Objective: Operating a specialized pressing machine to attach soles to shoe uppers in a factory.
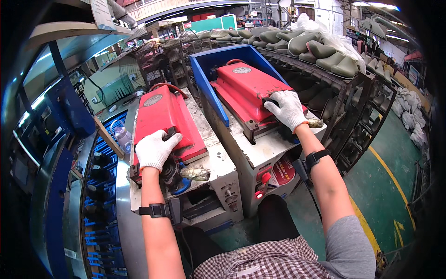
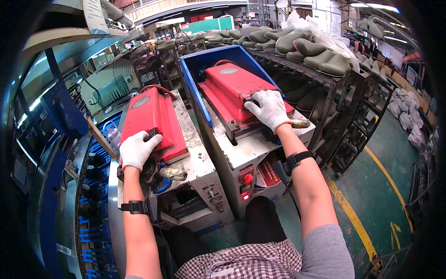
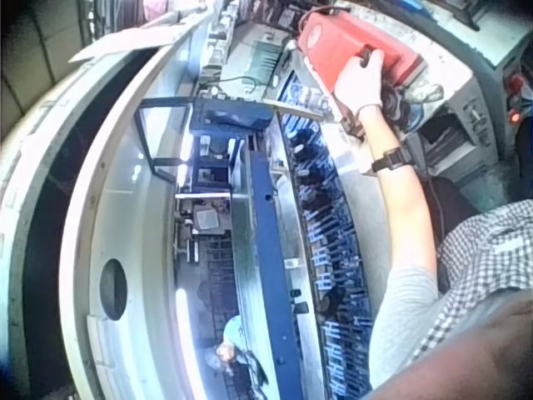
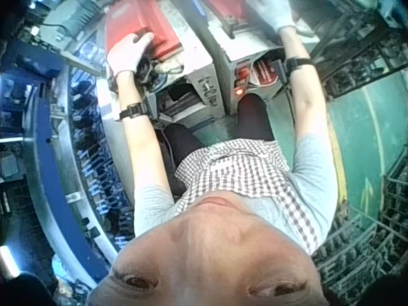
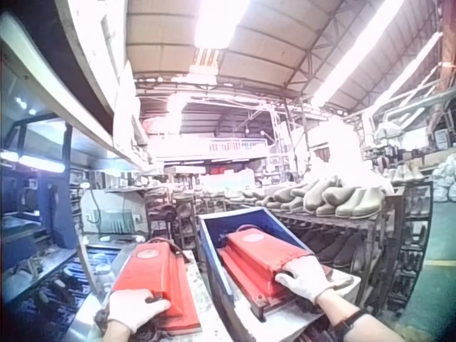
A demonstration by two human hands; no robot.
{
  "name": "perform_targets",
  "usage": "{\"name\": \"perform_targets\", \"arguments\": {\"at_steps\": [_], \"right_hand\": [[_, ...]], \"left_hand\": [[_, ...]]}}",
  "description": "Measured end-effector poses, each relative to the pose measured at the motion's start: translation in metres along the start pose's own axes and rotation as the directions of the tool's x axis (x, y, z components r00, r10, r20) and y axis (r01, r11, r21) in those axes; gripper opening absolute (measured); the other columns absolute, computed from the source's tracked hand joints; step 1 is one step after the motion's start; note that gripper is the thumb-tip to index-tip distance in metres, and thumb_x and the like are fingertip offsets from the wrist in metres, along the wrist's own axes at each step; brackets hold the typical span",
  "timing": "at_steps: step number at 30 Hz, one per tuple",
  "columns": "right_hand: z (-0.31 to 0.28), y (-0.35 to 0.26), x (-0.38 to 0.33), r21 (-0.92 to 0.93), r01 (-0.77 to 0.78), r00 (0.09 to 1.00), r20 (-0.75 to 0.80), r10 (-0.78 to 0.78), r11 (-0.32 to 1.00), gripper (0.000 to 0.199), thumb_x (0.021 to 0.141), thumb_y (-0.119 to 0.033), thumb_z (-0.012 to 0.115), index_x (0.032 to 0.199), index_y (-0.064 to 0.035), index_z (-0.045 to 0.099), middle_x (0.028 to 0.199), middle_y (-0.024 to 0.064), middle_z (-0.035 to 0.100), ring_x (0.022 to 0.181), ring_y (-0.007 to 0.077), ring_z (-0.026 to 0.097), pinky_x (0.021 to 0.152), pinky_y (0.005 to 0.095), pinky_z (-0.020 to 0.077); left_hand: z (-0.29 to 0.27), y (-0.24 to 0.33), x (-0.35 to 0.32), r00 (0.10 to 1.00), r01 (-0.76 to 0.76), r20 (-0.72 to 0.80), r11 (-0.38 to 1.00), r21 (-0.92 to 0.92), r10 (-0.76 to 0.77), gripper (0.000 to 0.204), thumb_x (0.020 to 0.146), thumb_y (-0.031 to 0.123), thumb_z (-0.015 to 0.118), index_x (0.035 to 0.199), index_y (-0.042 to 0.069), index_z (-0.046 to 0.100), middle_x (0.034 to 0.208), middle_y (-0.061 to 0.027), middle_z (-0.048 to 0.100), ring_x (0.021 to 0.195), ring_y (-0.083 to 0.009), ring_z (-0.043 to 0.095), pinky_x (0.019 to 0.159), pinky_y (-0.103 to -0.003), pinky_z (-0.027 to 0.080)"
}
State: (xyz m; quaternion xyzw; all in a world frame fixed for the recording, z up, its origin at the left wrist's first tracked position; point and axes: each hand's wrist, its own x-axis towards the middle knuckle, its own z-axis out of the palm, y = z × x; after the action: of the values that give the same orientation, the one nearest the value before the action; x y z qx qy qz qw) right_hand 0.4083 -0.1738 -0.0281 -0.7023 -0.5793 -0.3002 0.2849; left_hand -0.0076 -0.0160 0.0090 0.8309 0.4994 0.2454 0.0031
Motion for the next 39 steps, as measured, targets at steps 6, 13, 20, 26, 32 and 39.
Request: {"name": "perform_targets", "arguments": {"at_steps": [6,13,20,26,32,39], "right_hand": [[0.003,-0.001,0.005,0.012,0.026,1.000,-0.013,-0.026,1.000,0.034,0.092,-0.044,0.073,0.098,-0.0100,0.077,0.095,0.0111,0.073,0.097,0.0329,0.066,0.092,0.0453,0.0458],[-0.006,-0.012,0.007,0.043,0.049,0.996,-0.073,-0.046,0.998,0.028,0.089,-0.036,0.075,0.091,-0.0080,0.074,0.091,0.0144,0.072,0.091,0.0372,0.067,0.083,0.0481,0.0496],[-0.001,-0.009,-0.003,0.040,0.024,0.997,-0.070,-0.021,0.999,0.025,0.090,-0.031,0.074,0.099,-0.0076,0.073,0.100,0.0119,0.073,0.102,0.0337,0.065,0.096,0.0454,0.0459],[-0.002,-0.008,0.001,0.053,0.060,0.993,-0.107,-0.054,0.997,0.022,0.088,-0.029,0.076,0.092,-0.0077,0.072,0.092,0.0123,0.071,0.094,0.0349,0.066,0.090,0.0466,0.0479],[0.004,-0.010,0.007,0.032,0.046,0.995,-0.085,-0.043,0.998,0.029,0.089,-0.038,0.077,0.093,-0.0092,0.075,0.093,0.0128,0.073,0.095,0.0352,0.067,0.091,0.0466,0.0482],[0.001,-0.007,0.002,0.015,0.024,0.997,-0.067,-0.023,1.000,0.032,0.089,-0.040,0.077,0.096,-0.0093,0.076,0.093,0.0118,0.074,0.095,0.0331,0.067,0.093,0.0451,0.0467]], "left_hand": [[-0.001,-0.001,0.001,1.000,0.013,-0.005,1.000,-0.001,-0.013,0.060,0.082,0.068,0.070,0.093,0.010,0.079,0.086,-0.0162,0.076,0.086,-0.0333,0.076,0.077,-0.041,0.056],[0.003,-0.013,0.005,0.997,-0.075,-0.023,0.997,0.018,0.075,0.064,0.084,0.073,0.066,0.096,0.011,0.080,0.091,-0.0173,0.077,0.089,-0.0346,0.076,0.080,-0.045,0.057],[-0.001,-0.012,-0.002,0.997,-0.073,0.032,0.996,0.045,0.071,0.065,0.085,0.076,0.061,0.090,0.014,0.080,0.089,-0.0143,0.078,0.088,-0.0320,0.077,0.078,-0.044,0.057],[0.004,-0.012,0.000,0.995,-0.093,-0.020,0.995,0.044,0.094,0.066,0.084,0.076,0.062,0.091,0.013,0.080,0.086,-0.0155,0.077,0.086,-0.0325,0.076,0.076,-0.045,0.057],[0.000,-0.015,0.001,0.998,-0.054,-0.016,0.999,0.006,0.054,0.066,0.083,0.076,0.065,0.087,0.012,0.077,0.086,-0.0157,0.076,0.085,-0.0343,0.075,0.076,-0.045,0.056],[-0.004,-0.006,0.001,1.000,-0.022,0.020,1.000,0.004,0.022,0.065,0.083,0.073,0.068,0.092,0.009,0.079,0.088,-0.0166,0.077,0.086,-0.0334,0.075,0.079,-0.043,0.057]]}}
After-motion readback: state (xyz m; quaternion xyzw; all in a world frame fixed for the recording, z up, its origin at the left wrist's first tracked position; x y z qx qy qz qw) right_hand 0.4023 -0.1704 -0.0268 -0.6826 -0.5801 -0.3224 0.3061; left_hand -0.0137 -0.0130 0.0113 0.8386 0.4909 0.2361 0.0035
